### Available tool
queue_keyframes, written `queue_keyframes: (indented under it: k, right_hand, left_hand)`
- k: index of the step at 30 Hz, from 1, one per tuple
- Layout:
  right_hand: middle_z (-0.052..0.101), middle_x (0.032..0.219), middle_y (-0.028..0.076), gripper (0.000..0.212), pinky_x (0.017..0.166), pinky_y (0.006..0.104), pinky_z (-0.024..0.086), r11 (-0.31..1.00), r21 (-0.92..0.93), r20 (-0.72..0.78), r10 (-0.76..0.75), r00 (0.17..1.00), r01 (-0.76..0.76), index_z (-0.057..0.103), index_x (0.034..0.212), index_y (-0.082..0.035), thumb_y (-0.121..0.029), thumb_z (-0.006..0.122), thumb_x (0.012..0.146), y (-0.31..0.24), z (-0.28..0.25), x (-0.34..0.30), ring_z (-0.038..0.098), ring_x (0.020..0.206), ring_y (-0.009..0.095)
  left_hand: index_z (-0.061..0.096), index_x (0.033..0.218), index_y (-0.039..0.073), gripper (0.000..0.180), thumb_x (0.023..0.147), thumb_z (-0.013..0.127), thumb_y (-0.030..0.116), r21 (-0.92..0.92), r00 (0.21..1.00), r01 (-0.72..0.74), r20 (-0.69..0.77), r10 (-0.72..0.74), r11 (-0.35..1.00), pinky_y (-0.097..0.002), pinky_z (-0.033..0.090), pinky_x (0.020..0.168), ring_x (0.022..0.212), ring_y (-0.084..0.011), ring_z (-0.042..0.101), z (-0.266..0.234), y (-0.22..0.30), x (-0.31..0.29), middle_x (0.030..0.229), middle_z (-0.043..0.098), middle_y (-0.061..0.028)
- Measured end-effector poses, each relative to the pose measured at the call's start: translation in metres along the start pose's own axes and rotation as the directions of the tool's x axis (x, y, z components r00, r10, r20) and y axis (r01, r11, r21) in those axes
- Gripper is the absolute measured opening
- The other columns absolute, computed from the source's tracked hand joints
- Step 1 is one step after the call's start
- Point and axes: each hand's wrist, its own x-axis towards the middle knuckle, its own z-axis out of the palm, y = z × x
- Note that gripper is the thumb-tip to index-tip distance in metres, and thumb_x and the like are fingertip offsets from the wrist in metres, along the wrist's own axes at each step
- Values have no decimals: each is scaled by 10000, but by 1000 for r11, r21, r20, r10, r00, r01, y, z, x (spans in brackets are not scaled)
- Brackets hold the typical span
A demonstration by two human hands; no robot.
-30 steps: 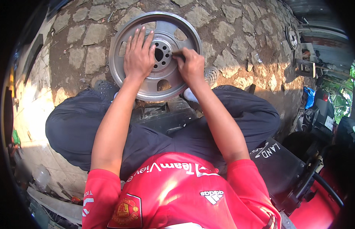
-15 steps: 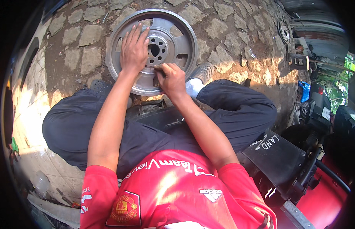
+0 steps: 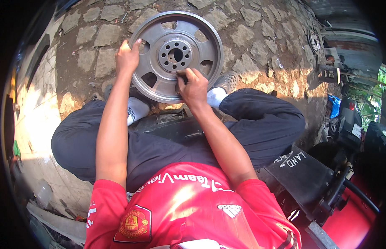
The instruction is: The person scrubs a metal wheel rim with a small abrasive pad while sitting on the ground. They repeatedly rub the inner and outer surfaces of the rim, rotating it occasionally to access different areas.
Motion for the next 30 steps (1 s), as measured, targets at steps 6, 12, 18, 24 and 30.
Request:
queue_keyframes:
  k: [6, 12, 18, 24, 30]
  right_hand:
    - [763, 898, 172, 128, 749, 421, 587, 996, -62, -88, 54, 995, -59, 750, 930, -7, -63, 833, 850, 23, -6, 16, 764, 830, 353]
    - [777, 911, 159, 131, 754, 417, 600, 998, 54, 30, -35, 999, 33, 755, 934, -24, -61, 842, 843, 8, 2, 7, 769, 829, 355]
    - [771, 907, 196, 128, 756, 434, 592, 993, 20, -110, 117, 987, -116, 748, 943, 2, -55, 826, 859, 16, -2, 11, 766, 832, 382]
    - [776, 911, 171, 109, 750, 426, 593, 999, 0, -53, -34, 998, 34, 754, 927, -23, -59, 829, 857, 15, 3, 1, 766, 825, 370]
    - [766, 895, 187, 123, 736, 435, 583, 996, -12, -167, 85, 982, -88, 746, 918, -13, -59, 838, 850, 17, 6, 10, 760, 818, 383]
  left_hand:
    - [665, 1356, -36, 704, 1019, 638, 581, -31, 990, 136, -24, -137, 990, -551, 508, 1091, 1250, -496, 667, 9, -10, -22, 1329, 694, -333]
    - [655, 1231, -159, 701, 1014, 686, 507, -23, 975, 40, -218, -44, 999, -539, 388, 1202, 1345, -527, 555, 23, -26, -20, 1352, 633, -396]
    - [592, 1386, -172, 807, 1008, 675, 536, -74, 970, 94, -217, -108, 993, -510, 395, 1219, 1417, -503, 513, 22, -19, -27, 1399, 614, -378]
    - [683, 1281, -75, 804, 964, 665, 663, -91, 971, 99, -209, -116, 991, -547, 487, 1097, 1262, -493, 647, 33, -34, -11, 1279, 698, -334]
    - [640, 1340, -97, 844, 966, 672, 659, -129, 978, 128, -148, -147, 983, -539, 475, 1119, 1284, -489, 631, 30, -32, -14, 1329, 665, -345]
